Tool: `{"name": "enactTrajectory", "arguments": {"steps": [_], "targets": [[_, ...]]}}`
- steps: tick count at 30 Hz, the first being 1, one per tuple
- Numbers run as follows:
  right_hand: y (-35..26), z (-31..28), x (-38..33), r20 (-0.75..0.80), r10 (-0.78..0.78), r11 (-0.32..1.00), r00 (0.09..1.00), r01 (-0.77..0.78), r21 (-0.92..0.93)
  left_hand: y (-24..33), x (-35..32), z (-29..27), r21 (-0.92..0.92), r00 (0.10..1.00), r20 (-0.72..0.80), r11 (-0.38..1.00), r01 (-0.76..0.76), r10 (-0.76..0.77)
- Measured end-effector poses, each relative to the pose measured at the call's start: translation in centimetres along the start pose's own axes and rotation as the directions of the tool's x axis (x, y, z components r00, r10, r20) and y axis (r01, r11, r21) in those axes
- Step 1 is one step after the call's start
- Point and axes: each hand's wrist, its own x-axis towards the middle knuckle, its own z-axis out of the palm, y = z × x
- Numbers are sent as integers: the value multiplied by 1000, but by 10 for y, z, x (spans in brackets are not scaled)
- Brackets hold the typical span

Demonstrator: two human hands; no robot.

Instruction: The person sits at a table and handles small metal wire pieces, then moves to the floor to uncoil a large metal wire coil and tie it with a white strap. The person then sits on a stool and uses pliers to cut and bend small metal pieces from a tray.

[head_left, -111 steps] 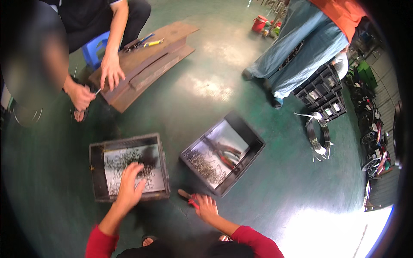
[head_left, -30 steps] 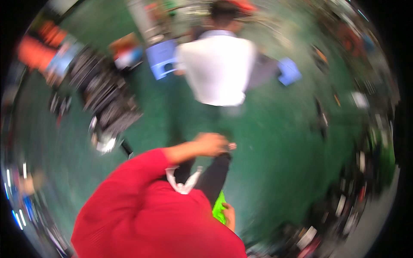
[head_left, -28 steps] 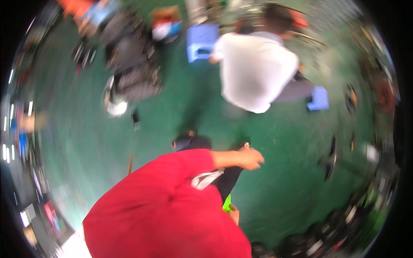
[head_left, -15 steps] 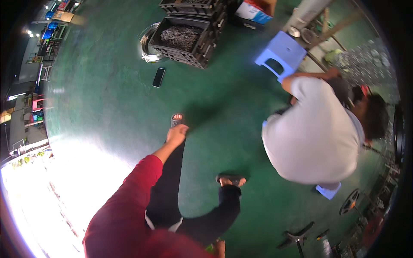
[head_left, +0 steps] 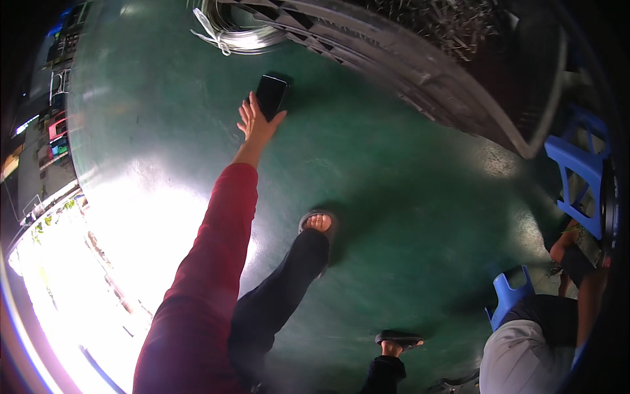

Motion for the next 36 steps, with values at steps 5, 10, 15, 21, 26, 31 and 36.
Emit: {"name": "enactTrajectory", "arguments": {"steps": [5,10,15,21,26,31,36], "targets": [[6,-23,-12,72,-7,1000,997,7,5,-9,-14,-24,-22,982,25,982,-188,189],[100,-77,-59,131,-33,997,991,24,73,-7,-87,-139,-356,577,816,822,444,41],[295,-105,-123,170,-47,973,984,7,233,24,-245,-271,-276,415,907,840,467,68],[572,-164,-144,79,-90,839,993,34,542,72,-511,-369,94,504,853,989,111,-137],[743,-307,-44,-404,-43,720,914,309,622,108,-720,-368,511,338,811,859,-15,-477],[831,-509,109,-479,133,551,868,337,764,149,-876,-337,430,245,890,885,-180,-384],[901,-678,259,-368,325,40,871,376,926,205,-969,-253,303,230,944,900,-313,-238]]}}
